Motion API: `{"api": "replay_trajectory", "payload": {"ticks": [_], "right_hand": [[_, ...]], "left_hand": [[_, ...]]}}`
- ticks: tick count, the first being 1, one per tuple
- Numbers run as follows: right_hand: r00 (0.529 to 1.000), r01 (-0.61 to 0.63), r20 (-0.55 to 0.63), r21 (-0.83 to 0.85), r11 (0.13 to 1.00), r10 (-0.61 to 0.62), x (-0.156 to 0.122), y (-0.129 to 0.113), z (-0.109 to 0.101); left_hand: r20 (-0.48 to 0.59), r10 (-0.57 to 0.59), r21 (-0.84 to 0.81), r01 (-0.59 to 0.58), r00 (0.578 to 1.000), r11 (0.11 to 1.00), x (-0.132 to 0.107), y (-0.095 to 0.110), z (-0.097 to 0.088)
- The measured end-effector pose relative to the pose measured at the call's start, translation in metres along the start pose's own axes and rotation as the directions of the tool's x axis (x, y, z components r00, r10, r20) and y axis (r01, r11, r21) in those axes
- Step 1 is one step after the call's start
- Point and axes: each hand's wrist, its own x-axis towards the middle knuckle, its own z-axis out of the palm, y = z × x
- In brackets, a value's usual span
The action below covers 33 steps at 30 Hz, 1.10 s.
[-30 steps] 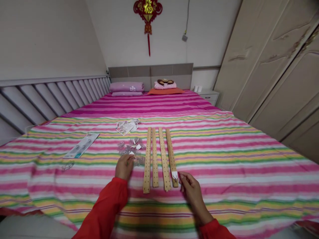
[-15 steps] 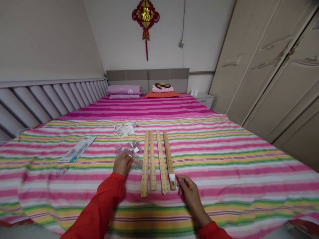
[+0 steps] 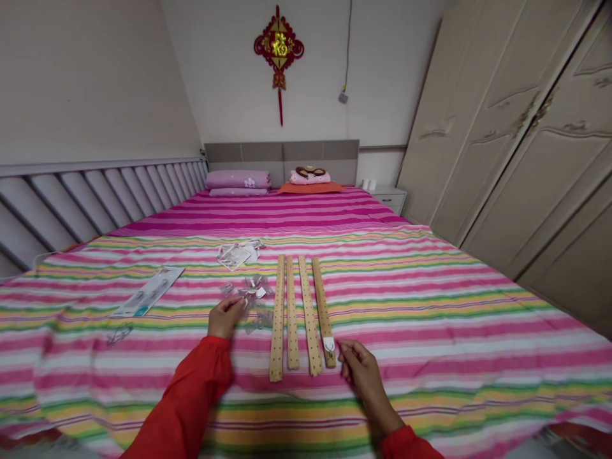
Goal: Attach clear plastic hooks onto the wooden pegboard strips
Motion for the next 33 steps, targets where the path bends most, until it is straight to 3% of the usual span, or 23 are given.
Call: {"api": "replay_trajectory", "payload": {"ticks": [2, 4, 7, 9, 10, 12, 15, 17, 19, 21, 23, 26, 29, 33], "right_hand": [[1.000, -0.007, -0.008, 0.017, 1.000, 0.007, 0.000, 0.000, 0.000], [1.000, -0.018, -0.025, 0.041, 0.999, 0.019, 0.000, -0.003, 0.000], [0.998, -0.014, -0.055, 0.061, 0.998, 0.017, -0.001, -0.012, 0.003], [0.998, 0.002, -0.058, 0.069, 0.998, 0.002, -0.002, -0.023, 0.007], [0.999, 0.002, -0.042, 0.074, 0.997, 0.001, -0.002, -0.028, 0.011], [0.999, -0.029, 0.023, 0.094, 0.995, 0.027, -0.002, -0.040, 0.018], [0.987, -0.110, 0.131, 0.117, 0.987, 0.095, 0.000, -0.052, 0.030], [0.975, -0.158, 0.177, 0.151, 0.976, 0.131, 0.002, -0.055, 0.035], [0.966, -0.196, 0.207, 0.185, 0.963, 0.157, 0.003, -0.055, 0.037], [0.956, -0.228, 0.232, 0.212, 0.951, 0.177, 0.004, -0.053, 0.035], [0.945, -0.254, 0.266, 0.239, 0.937, 0.188, 0.005, -0.052, 0.031], [0.938, -0.266, 0.299, 0.290, 0.919, 0.177, 0.006, -0.053, 0.025], [0.944, -0.253, 0.285, 0.301, 0.920, 0.167, 0.007, -0.056, 0.021], [0.956, -0.222, 0.248, 0.251, 0.942, 0.159, 0.009, -0.059, 0.019]], "left_hand": [[0.004, -0.143, -0.142, 0.142, 0.990, 0.980, -0.003, 0.006, -0.002], [0.060, -0.171, -0.171, 0.179, 0.983, 0.969, -0.009, 0.016, -0.001], [0.194, -0.060, -0.080, 0.077, 0.979, 0.994, -0.026, 0.034, 0.005], [0.329, 0.083, -0.011, -0.084, 0.941, 0.996, -0.041, 0.047, 0.013], [0.402, 0.164, 0.013, -0.185, 0.901, 0.983, -0.049, 0.053, 0.019], [0.548, 0.313, 0.039, -0.397, 0.776, 0.917, -0.066, 0.064, 0.031], [0.734, 0.441, 0.007, -0.655, 0.517, 0.756, -0.089, 0.076, 0.051], [0.800, 0.470, -0.032, -0.755, 0.373, 0.655, -0.103, 0.081, 0.062], [0.839, 0.468, -0.059, -0.810, 0.276, 0.583, -0.113, 0.085, 0.071], [0.869, 0.445, -0.072, -0.835, 0.216, 0.546, -0.119, 0.086, 0.078], [0.891, 0.417, -0.079, -0.843, 0.179, 0.531, -0.121, 0.085, 0.084], [0.911, 0.382, -0.080, -0.843, 0.154, 0.531, -0.119, 0.083, 0.090], [0.928, 0.336, -0.055, -0.830, 0.164, 0.556, -0.116, 0.081, 0.096], [0.939, 0.274, 0.005, -0.805, 0.207, 0.594, -0.115, 0.082, 0.102]]}}
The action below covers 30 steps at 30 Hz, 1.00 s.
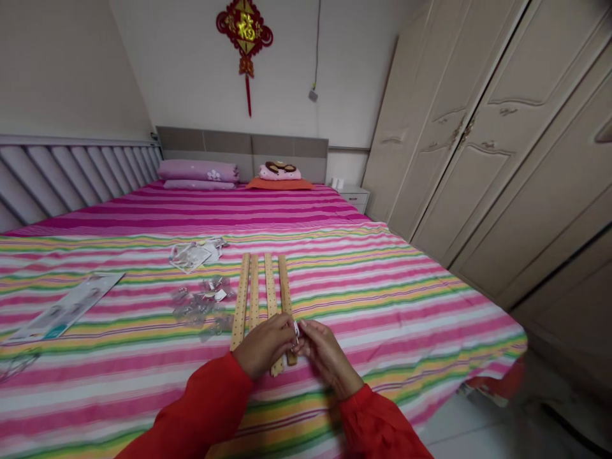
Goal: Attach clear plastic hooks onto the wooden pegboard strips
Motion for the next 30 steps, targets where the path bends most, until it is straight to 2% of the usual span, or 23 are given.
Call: {"api": "replay_trajectory", "payload": {"ticks": [6, 9, 11, 13, 15, 18, 20, 21, 24, 30], "right_hand": [[0.999, 0.017, -0.028, -0.062, 0.998, -0.019, 0.006, 0.003, -0.001], [0.996, 0.020, -0.087, -0.038, 0.999, -0.023, 0.012, 0.003, -0.004], [0.988, 0.042, -0.144, -0.043, 0.998, -0.048, 0.017, 0.002, -0.006], [0.976, 0.085, -0.197, -0.063, 0.994, -0.096, 0.022, 0.000, -0.009], [0.966, 0.117, -0.224, -0.069, 0.991, -0.129, 0.026, 0.001, -0.010], [0.970, 0.090, -0.220, -0.063, 0.994, -0.102, 0.032, 0.005, -0.009], [0.973, 0.066, -0.217, -0.080, 0.995, -0.082, 0.035, 0.010, -0.007], [0.972, 0.062, -0.222, -0.095, 0.994, -0.082, 0.037, 0.012, -0.006], [0.961, 0.068, -0.256, -0.157, 0.985, -0.107, 0.043, 0.016, -0.005], [0.953, 0.047, -0.280, -0.242, 0.969, -0.116, 0.056, 0.016, -0.005]], "left_hand": [[-0.042, -0.053, -0.073, 0.050, 0.998, 0.996, 0.006, 0.000, 0.006], [-0.150, -0.088, -0.223, 0.053, 0.985, 0.973, 0.010, -0.009, 0.011], [-0.244, -0.209, -0.363, 0.111, 0.947, 0.925, 0.013, -0.018, 0.016], [-0.276, -0.391, -0.536, 0.197, 0.878, 0.821, 0.016, -0.028, 0.024], [-0.221, -0.541, -0.704, 0.251, 0.811, 0.665, 0.019, -0.036, 0.032], [-0.076, -0.654, -0.871, 0.269, 0.753, 0.411, 0.023, -0.043, 0.043], [-0.023, -0.702, -0.913, 0.270, 0.712, 0.305, 0.026, -0.046, 0.047], [-0.022, -0.725, -0.921, 0.267, 0.689, 0.282, 0.028, -0.047, 0.048], [-0.062, -0.768, -0.916, 0.268, 0.638, 0.297, 0.034, -0.050, 0.048], [-0.114, -0.803, -0.879, 0.317, 0.585, 0.355, 0.041, -0.057, 0.052]]}}
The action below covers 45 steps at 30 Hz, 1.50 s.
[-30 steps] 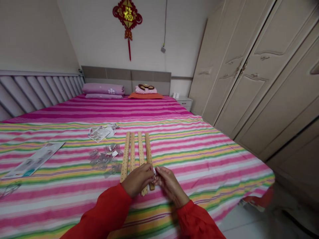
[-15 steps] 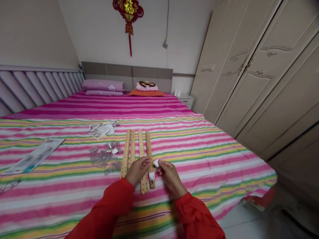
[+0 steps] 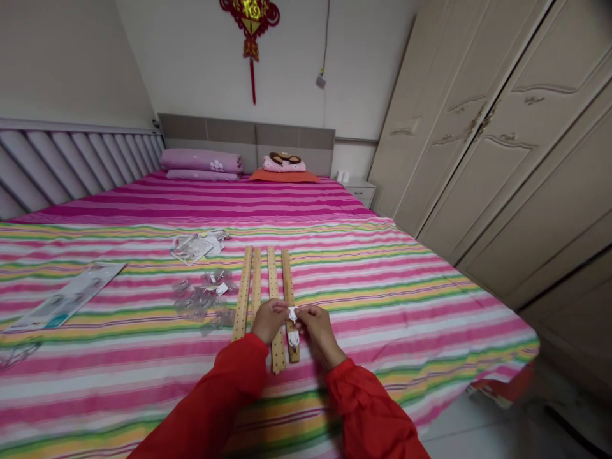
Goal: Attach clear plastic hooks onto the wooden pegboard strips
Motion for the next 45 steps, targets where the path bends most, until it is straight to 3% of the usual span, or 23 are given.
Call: {"api": "replay_trajectory", "payload": {"ticks": [12, 19, 26, 32, 39, 45], "right_hand": [[0.995, 0.008, -0.096, -0.097, 0.995, -0.017, 0.011, 0.004, 0.006], [0.995, -0.017, -0.098, -0.135, 0.991, 0.004, 0.015, 0.007, 0.006], [0.992, -0.011, -0.126, -0.138, 0.990, -0.007, 0.015, 0.009, 0.007], [0.992, -0.008, -0.127, -0.128, 0.992, -0.008, 0.015, 0.011, 0.007], [0.989, -0.012, -0.147, -0.085, 0.996, -0.001, 0.014, 0.010, 0.008], [0.990, 0.006, -0.139, -0.094, 0.996, -0.019, 0.012, 0.010, 0.007]], "left_hand": [[-0.036, 0.230, 0.342, -0.204, 0.973, 0.917, 0.000, -0.001, 0.003], [0.053, 0.339, 0.529, -0.315, 0.939, 0.788, -0.001, -0.009, 0.004], [0.092, 0.429, 0.607, -0.392, 0.899, 0.692, -0.001, -0.016, 0.004], [0.098, 0.433, 0.629, -0.393, 0.896, 0.671, -0.003, -0.018, 0.004], [0.142, 0.492, 0.615, -0.466, 0.859, 0.636, -0.008, -0.019, 0.002], [0.219, 0.474, 0.763, -0.452, 0.853, 0.462, -0.029, -0.021, 0.004]]}}
